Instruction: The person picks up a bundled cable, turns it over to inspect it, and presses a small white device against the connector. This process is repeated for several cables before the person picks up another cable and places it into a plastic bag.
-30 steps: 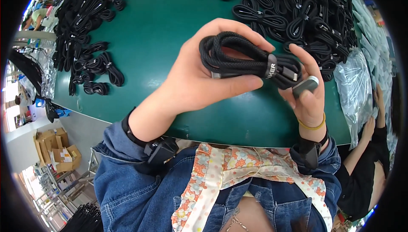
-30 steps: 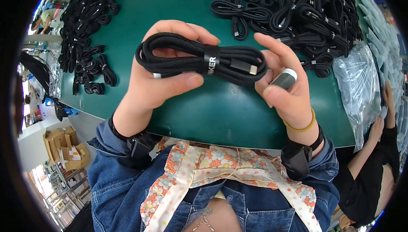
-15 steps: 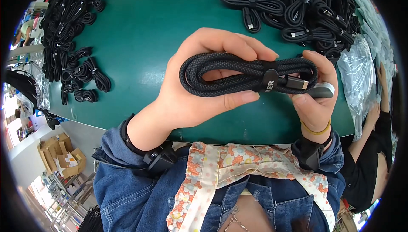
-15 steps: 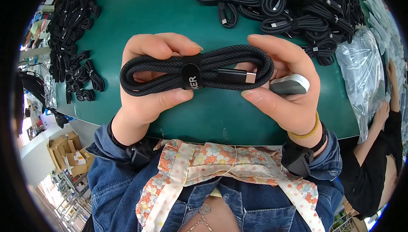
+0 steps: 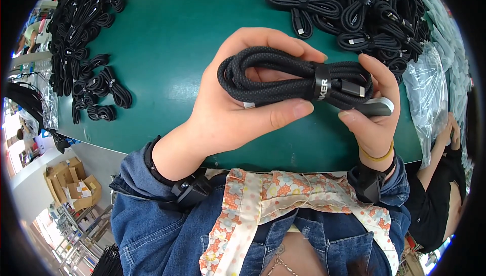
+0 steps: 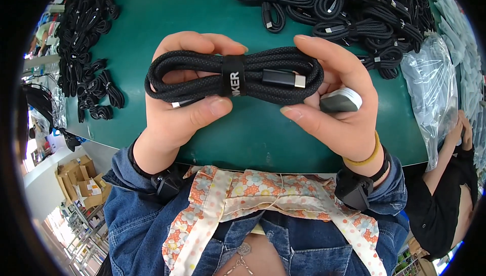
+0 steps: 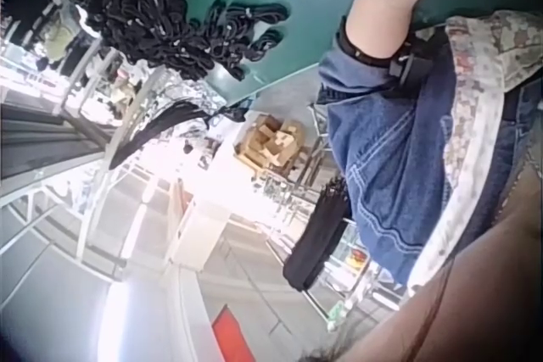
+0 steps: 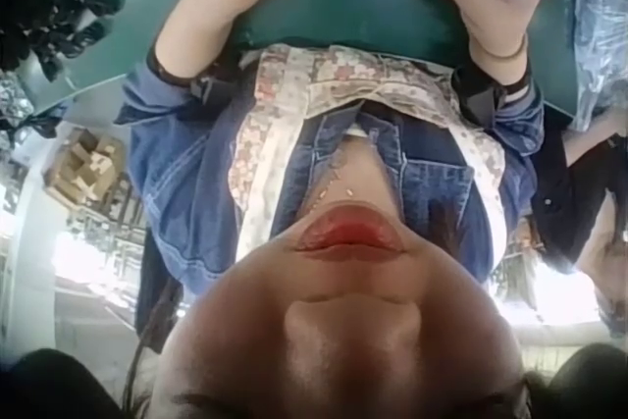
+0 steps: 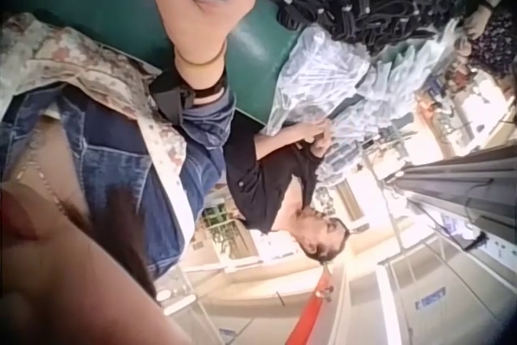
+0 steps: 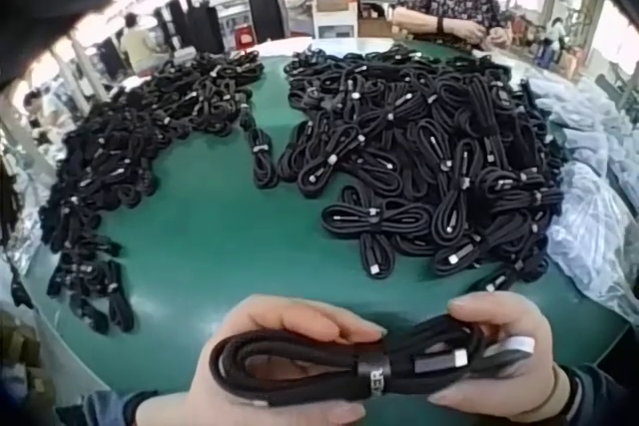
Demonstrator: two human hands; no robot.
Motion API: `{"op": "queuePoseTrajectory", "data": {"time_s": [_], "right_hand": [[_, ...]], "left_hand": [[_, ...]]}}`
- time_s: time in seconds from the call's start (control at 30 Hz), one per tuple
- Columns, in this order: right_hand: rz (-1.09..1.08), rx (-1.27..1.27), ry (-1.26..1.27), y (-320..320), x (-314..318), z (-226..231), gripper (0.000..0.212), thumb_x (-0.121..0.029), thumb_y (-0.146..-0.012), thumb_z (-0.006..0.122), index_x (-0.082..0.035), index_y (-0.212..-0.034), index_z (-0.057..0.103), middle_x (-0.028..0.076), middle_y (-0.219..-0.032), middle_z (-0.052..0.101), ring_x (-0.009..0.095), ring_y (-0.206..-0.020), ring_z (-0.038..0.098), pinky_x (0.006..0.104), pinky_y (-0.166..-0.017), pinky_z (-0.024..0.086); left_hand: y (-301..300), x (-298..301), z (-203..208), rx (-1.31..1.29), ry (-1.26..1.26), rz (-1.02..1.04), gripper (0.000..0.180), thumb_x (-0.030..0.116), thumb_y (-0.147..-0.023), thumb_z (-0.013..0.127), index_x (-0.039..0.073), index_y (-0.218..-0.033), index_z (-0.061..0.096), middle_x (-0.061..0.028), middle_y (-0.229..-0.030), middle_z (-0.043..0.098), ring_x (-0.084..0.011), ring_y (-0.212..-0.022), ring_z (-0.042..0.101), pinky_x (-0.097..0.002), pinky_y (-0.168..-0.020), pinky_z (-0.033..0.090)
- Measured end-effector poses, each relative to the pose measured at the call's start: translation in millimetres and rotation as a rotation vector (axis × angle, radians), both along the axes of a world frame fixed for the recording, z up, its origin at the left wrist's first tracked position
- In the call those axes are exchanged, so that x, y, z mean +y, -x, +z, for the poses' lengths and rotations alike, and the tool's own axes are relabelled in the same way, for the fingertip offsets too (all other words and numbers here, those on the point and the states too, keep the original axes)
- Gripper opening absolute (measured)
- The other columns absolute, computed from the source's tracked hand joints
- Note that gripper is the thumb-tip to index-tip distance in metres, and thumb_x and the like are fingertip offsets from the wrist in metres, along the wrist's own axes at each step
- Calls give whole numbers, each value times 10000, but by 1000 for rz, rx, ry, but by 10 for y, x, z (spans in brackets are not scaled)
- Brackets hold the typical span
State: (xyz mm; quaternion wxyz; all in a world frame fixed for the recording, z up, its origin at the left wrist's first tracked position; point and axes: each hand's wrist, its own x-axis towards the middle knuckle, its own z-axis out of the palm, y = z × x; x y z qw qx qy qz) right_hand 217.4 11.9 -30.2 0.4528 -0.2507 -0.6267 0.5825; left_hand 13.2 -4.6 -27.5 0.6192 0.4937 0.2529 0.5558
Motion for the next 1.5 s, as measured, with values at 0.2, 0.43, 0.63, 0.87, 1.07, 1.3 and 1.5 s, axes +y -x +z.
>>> {"op": "queuePoseTrajectory", "data": {"time_s": [0.2, 0.43, 0.63, 0.87, 1.07, 1.3, 1.5], "right_hand": [[-17, -36, 231, -39, -6, 37, 420, -202, -717, 595, 65, -1011, 460, 99, -763, 559, 52, -525, 477, 151, -449, 348], [-68, -129, 252, -27, -17, 51, 493, -440, -754, 502, 48, -802, 547, 65, -557, 534, 66, -442, 470, 152, -388, 317], [-60, -162, 267, -18, -17, 95, 523, -468, -783, 440, 39, -741, 556, 65, -510, 516, 81, -416, 469, 158, -378, 317], [-37, -136, 276, -29, -1, 60, 505, -439, -807, 413, 39, -734, 556, 71, -520, 521, 89, -414, 471, 165, -374, 315], [-44, -125, 295, -15, -8, 56, 505, -428, -815, 400, 51, -759, 552, 86, -555, 534, 93, -431, 471, 167, -376, 316], [-179, -61, 340, 79, -26, 136, 390, -310, -813, 459, 70, -813, 548, 95, -615, 544, 91, -476, 477, 169, -390, 332], [-75, -201, 382, 63, 28, 211, 306, -228, -801, 488, 64, -881, 530, 79, -660, 538, 82, -476, 470, 174, -404, 344]], "left_hand": [[-65, -14, -44, -124, -12, 23, 518, -39, -655, 616, -1, -1098, 351, -190, -1027, 481, -210, -857, 546, -302, -748, 458], [-31, -63, 47, 42, 113, 39, 432, -19, -675, 610, -36, -1041, 382, -167, -875, 553, -201, -702, 586, -294, -649, 488], [-57, -67, 5, 33, 95, 57, 405, -4, -681, 614, -46, -1013, 388, -156, -797, 568, -194, -692, 587, -284, -628, 486], [-55, -67, 7, 61, 96, 64, 396, 6, -679, 620, -49, -993, 386, -151, -783, 561, -186, -686, 585, -274, -623, 481], [-54, -66, 14, 85, 96, 69, 391, 10, -677, 625, -47, -981, 387, -149, -774, 560, -185, -680, 585, -274, -618, 482], [-40, -39, 37, 201, 106, 60, 422, 16, -667, 637, -41, -1000, 384, -150, -824, 554, -189, -732, 580, -280, -657, 474], [109, 102, 23, 117, 20, 208, 357, 43, -734, 569, -16, -1039, 393, -117, -925, 529, -174, -889, 517, -277, -765, 415]]}}
